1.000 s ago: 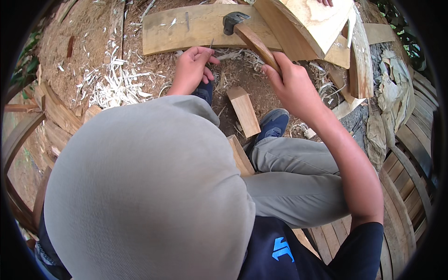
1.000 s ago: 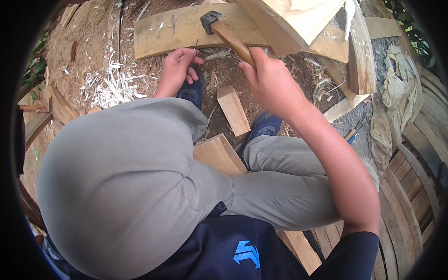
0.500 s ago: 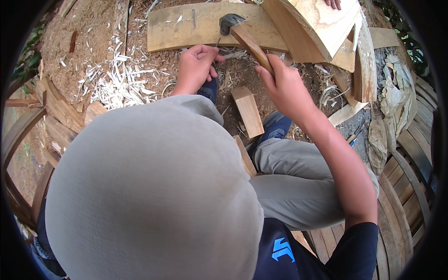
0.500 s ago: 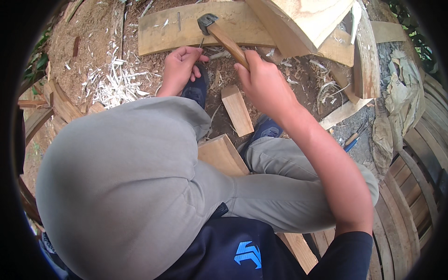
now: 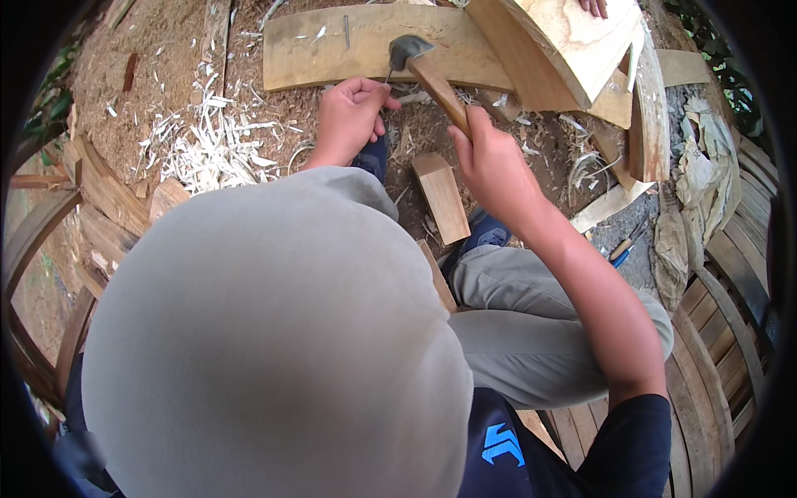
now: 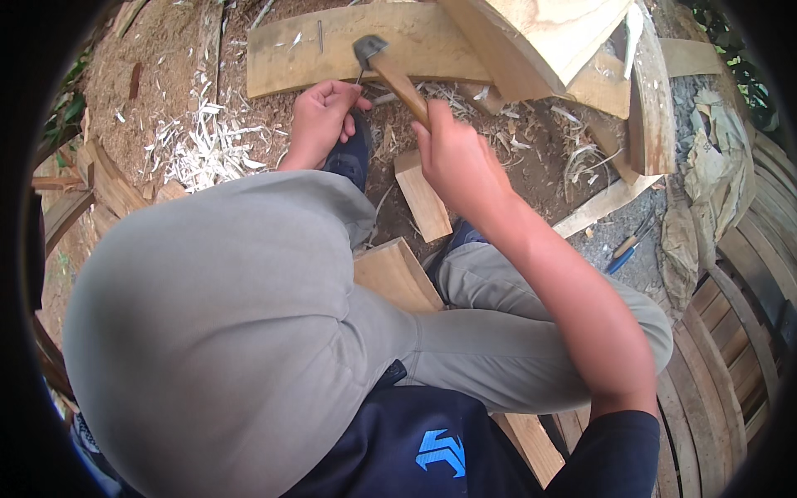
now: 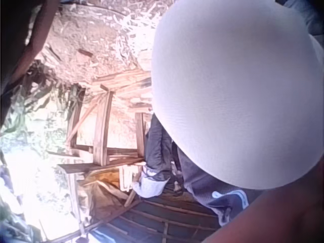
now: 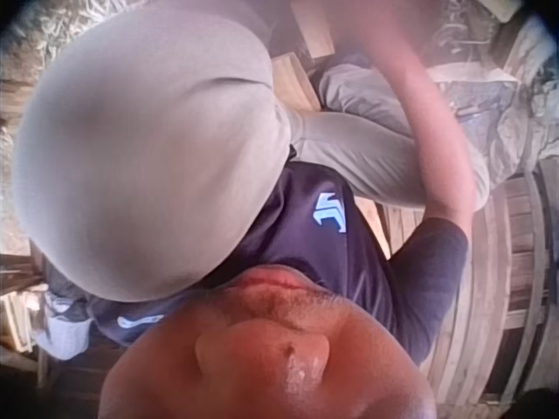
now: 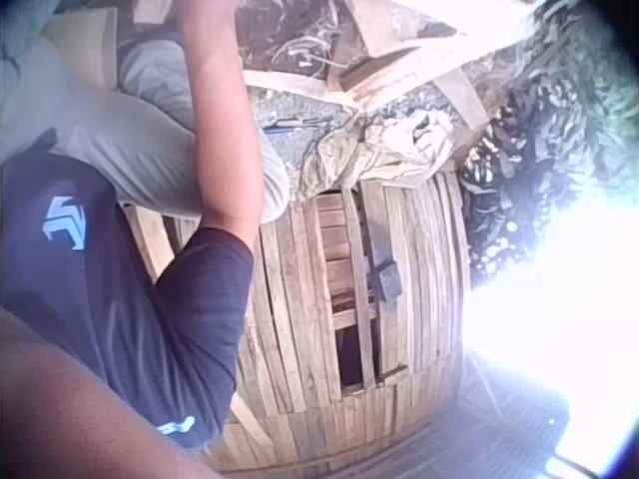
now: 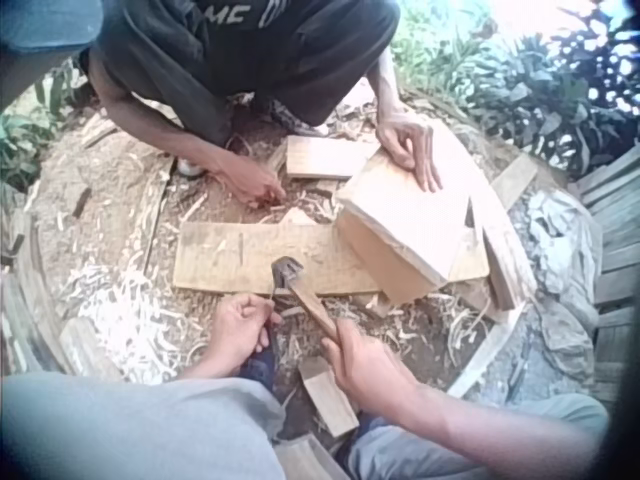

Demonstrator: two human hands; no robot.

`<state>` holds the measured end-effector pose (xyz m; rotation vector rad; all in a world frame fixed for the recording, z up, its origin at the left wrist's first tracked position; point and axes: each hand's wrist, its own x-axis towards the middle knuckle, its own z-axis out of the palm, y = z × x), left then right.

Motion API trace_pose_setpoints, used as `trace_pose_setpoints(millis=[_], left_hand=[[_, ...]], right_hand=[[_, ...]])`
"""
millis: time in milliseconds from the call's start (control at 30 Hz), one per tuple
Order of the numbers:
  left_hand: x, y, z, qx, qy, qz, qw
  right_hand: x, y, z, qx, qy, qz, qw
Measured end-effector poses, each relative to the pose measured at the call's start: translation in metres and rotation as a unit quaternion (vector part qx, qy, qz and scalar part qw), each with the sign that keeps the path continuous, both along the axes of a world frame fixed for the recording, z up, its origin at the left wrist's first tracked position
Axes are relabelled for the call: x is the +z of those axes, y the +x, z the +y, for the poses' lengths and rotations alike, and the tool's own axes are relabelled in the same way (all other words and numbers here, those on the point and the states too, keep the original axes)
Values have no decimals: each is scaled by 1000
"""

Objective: The person sits on the ground and assembles wooden pieces. They place nails on a plank, then use a hammer to drive the nails into the wood. The person also handles and positions other wooden blocks and planks during the process.

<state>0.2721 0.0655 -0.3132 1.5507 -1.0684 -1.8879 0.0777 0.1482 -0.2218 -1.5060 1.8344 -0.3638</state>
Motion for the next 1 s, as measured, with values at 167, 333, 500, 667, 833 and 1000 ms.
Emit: trace_pose_setpoints(millis=[167, 333, 500, 667, 833, 1000], left_hand=[[-3, 3, 0, 4, 2, 7, 1000], [-3, 2, 0, 4, 3, 7, 1000], [-4, 2, 0, 6, 0, 5, 1000], [-1, 1, 0, 6, 2, -7, 1000], [-3, 2, 0, 12, -6, 0, 1000], [-2, 1, -4, 14, -1, -4, 1000]], right_hand=[[5, 3, 0, -6, 10, -7, 1000], [15, 8, -5, -14, 35, -8, 999], [24, 9, -11, 7, 70, 20, 997], [18, 8, -8, 19, 52, 20, 998], [24, 11, -11, 10, 32, 18, 999], [16, 11, -6, 3, 8, -4, 1000]])
